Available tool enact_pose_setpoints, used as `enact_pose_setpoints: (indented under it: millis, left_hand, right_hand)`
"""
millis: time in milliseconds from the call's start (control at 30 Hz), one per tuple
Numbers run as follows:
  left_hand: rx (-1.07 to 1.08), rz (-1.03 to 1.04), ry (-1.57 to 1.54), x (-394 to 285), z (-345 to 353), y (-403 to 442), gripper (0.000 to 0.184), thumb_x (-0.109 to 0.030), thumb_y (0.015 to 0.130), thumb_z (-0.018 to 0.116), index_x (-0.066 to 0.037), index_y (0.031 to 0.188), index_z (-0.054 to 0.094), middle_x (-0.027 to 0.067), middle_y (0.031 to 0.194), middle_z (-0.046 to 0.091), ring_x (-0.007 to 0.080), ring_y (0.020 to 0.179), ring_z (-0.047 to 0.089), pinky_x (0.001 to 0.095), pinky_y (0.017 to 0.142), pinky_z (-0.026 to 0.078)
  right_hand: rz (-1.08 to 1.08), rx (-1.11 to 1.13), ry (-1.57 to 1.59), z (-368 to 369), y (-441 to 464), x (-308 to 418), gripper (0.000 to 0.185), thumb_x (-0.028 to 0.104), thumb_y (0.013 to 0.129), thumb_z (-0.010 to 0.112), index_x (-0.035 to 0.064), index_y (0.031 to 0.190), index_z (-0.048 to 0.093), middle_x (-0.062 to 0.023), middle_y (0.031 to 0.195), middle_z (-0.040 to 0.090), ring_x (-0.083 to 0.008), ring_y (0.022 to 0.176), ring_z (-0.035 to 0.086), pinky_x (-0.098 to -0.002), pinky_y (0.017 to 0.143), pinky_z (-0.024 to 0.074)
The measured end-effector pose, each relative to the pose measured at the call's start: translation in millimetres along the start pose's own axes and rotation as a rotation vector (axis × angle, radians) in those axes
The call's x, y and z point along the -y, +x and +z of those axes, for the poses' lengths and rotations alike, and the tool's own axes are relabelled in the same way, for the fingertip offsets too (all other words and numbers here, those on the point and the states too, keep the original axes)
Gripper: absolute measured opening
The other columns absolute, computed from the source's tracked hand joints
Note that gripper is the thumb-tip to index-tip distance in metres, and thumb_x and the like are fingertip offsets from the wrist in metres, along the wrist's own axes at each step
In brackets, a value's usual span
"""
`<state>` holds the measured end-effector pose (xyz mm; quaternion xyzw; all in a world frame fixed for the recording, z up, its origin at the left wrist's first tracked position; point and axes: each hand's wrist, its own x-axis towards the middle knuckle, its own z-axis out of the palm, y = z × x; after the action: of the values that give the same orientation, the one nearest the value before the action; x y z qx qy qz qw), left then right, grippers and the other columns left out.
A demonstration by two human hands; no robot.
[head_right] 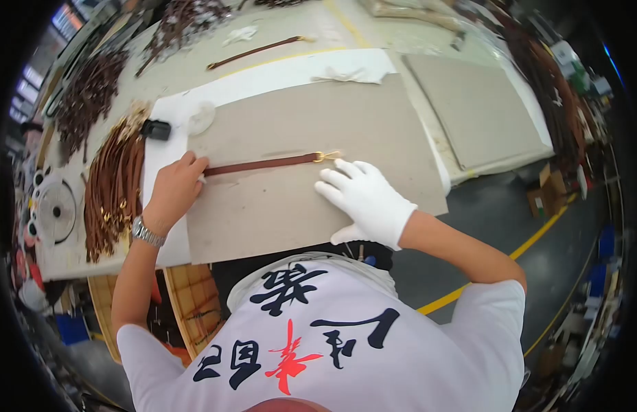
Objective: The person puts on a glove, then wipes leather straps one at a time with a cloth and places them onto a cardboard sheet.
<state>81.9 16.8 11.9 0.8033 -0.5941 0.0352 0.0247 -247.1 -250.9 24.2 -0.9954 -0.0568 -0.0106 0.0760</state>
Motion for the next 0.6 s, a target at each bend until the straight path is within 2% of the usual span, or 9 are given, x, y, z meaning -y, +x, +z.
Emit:
enact_pose_setpoints:
  millis: [33,67,233,300,333,433,467,567,600]
  left_hand:
    - [-0.062,0.070,0.044,3,6,2,0.019,-0.001,0.088,0.071,-0.006,0.104,0.063,0.0135,0.099,0.062,0.0351,0.088,0.071,0.0471,0.075,0.059]
    - [-0.082,0.092,0.048,2,6,3,0.016,-0.001,0.087,0.071,-0.005,0.099,0.062,0.0135,0.097,0.062,0.0352,0.088,0.070,0.0478,0.074,0.059]
    - [-0.121,0.108,0.011,12,7,4,0.015,-0.003,0.085,0.071,-0.005,0.096,0.062,0.0137,0.091,0.061,0.0349,0.084,0.069,0.0486,0.072,0.057]
    - [-0.089,0.051,-0.031,17,3,4,0.016,-0.002,0.086,0.070,-0.004,0.102,0.067,0.0145,0.095,0.068,0.0355,0.087,0.071,0.0480,0.076,0.058]
    - [-0.121,0.029,-0.131,20,3,3,0.018,-0.002,0.087,0.070,-0.003,0.105,0.070,0.0153,0.100,0.071,0.0365,0.091,0.072,0.0479,0.079,0.059]
    - [-0.162,-0.036,-0.256,24,-14,-6,0.025,-0.003,0.090,0.071,-0.002,0.115,0.076,0.0170,0.111,0.078,0.0397,0.099,0.074,0.0472,0.086,0.060]
    - [-0.178,-0.065,-0.300,24,-21,-6,0.027,-0.004,0.090,0.071,-0.001,0.116,0.075,0.0178,0.111,0.077,0.0411,0.099,0.074,0.0470,0.087,0.059]
    - [-0.216,-0.140,-0.333,24,-44,-13,0.028,-0.002,0.091,0.070,0.001,0.118,0.075,0.0182,0.113,0.078,0.0403,0.098,0.074,0.0442,0.088,0.059]
    - [-0.212,-0.156,-0.320,27,-49,-17,0.028,-0.002,0.091,0.070,0.001,0.118,0.075,0.0182,0.113,0.078,0.0403,0.098,0.074,0.0442,0.088,0.059]
  right_hand:
    - [-0.004,-0.001,0.003,0,-1,3,0.092,0.048,0.079,0.094,0.0022,0.150,0.059,-0.0176,0.153,0.058,-0.0412,0.148,0.051,-0.0527,0.123,0.0409]
    - [0.005,0.018,-0.025,2,-1,5,0.092,0.049,0.080,0.094,0.0022,0.151,0.059,-0.0175,0.153,0.058,-0.0408,0.148,0.050,-0.0524,0.123,0.0409]
    - [0.006,0.015,-0.037,15,-2,2,0.095,0.051,0.080,0.094,0.0025,0.153,0.058,-0.0173,0.155,0.057,-0.0403,0.150,0.049,-0.0528,0.124,0.0400]
    - [0.000,0.092,-0.053,3,-2,14,0.092,0.047,0.082,0.094,0.0026,0.153,0.058,-0.0171,0.155,0.057,-0.0405,0.150,0.049,-0.0531,0.125,0.0392]
    - [-0.023,0.044,-0.072,7,-5,18,0.084,0.037,0.084,0.092,0.0023,0.152,0.058,-0.0177,0.155,0.057,-0.0411,0.150,0.049,-0.0534,0.126,0.0384]
    - [-0.004,0.030,-0.087,15,-4,24,0.083,0.030,0.082,0.092,0.0023,0.153,0.058,-0.0188,0.156,0.056,-0.0417,0.151,0.048,-0.0541,0.127,0.0368]
    - [-0.023,-0.015,-0.079,12,-4,25,0.074,0.023,0.084,0.088,0.0038,0.149,0.060,-0.0168,0.152,0.058,-0.0383,0.146,0.052,-0.0508,0.123,0.0423]
    - [-0.064,-0.015,-0.006,2,-3,20,0.055,0.018,0.090,0.080,0.0061,0.141,0.064,-0.0117,0.136,0.064,-0.0317,0.134,0.061,-0.0445,0.113,0.0494]
    - [-0.081,-0.020,0.003,-4,-2,18,0.055,0.018,0.090,0.080,0.0061,0.141,0.064,-0.0117,0.136,0.064,-0.0317,0.134,0.061,-0.0445,0.113,0.0494]
